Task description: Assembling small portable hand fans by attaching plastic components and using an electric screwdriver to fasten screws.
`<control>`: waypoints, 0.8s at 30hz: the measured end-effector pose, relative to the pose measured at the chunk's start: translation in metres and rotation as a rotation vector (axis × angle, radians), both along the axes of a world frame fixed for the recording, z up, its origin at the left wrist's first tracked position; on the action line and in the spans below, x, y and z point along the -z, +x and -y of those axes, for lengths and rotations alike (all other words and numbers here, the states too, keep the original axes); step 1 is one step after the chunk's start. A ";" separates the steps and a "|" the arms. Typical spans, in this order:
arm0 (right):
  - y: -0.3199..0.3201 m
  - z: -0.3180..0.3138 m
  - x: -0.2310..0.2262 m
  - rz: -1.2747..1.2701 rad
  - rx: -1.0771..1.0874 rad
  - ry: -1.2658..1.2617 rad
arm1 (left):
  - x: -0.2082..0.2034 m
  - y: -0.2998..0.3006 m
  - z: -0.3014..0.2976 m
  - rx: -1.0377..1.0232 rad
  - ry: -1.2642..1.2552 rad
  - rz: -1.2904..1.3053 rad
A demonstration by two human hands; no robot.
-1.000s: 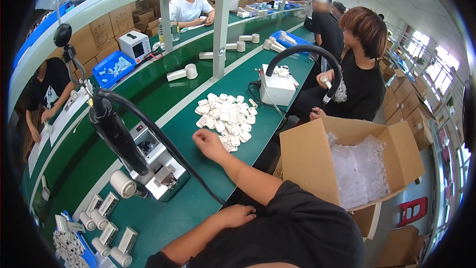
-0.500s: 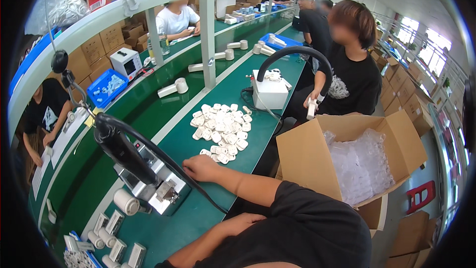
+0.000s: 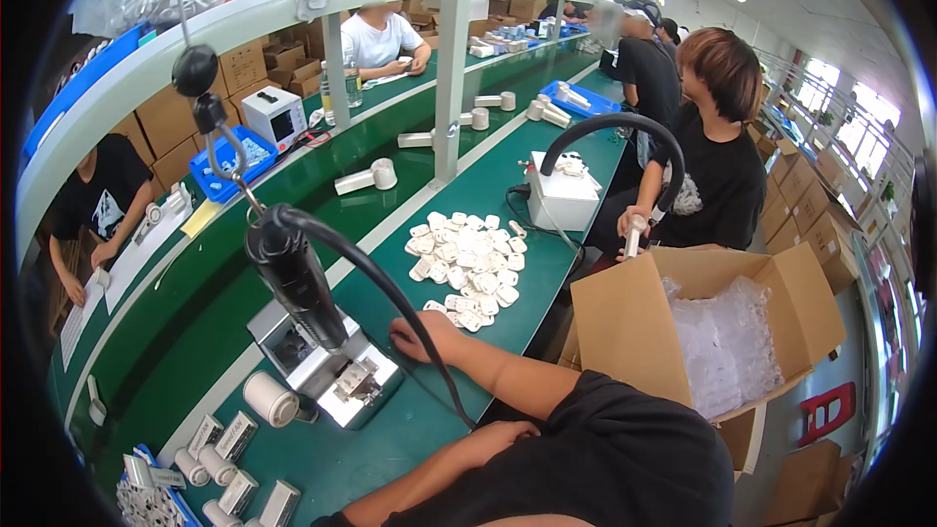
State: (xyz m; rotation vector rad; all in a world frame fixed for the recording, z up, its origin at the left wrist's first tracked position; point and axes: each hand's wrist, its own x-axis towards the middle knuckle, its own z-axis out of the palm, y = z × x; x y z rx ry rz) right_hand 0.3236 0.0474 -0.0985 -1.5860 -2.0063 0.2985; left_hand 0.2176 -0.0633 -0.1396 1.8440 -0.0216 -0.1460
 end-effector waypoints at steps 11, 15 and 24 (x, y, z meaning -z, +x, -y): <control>-0.002 -0.004 0.012 -0.139 0.024 -0.020 | -0.007 -0.005 0.006 -0.042 0.101 0.009; 0.013 -0.006 0.024 -0.150 0.051 -0.109 | -0.002 0.004 0.015 -0.074 0.175 0.030; 0.021 -0.133 -0.079 -0.550 -0.036 0.016 | -0.048 -0.107 -0.043 -0.278 0.041 -0.233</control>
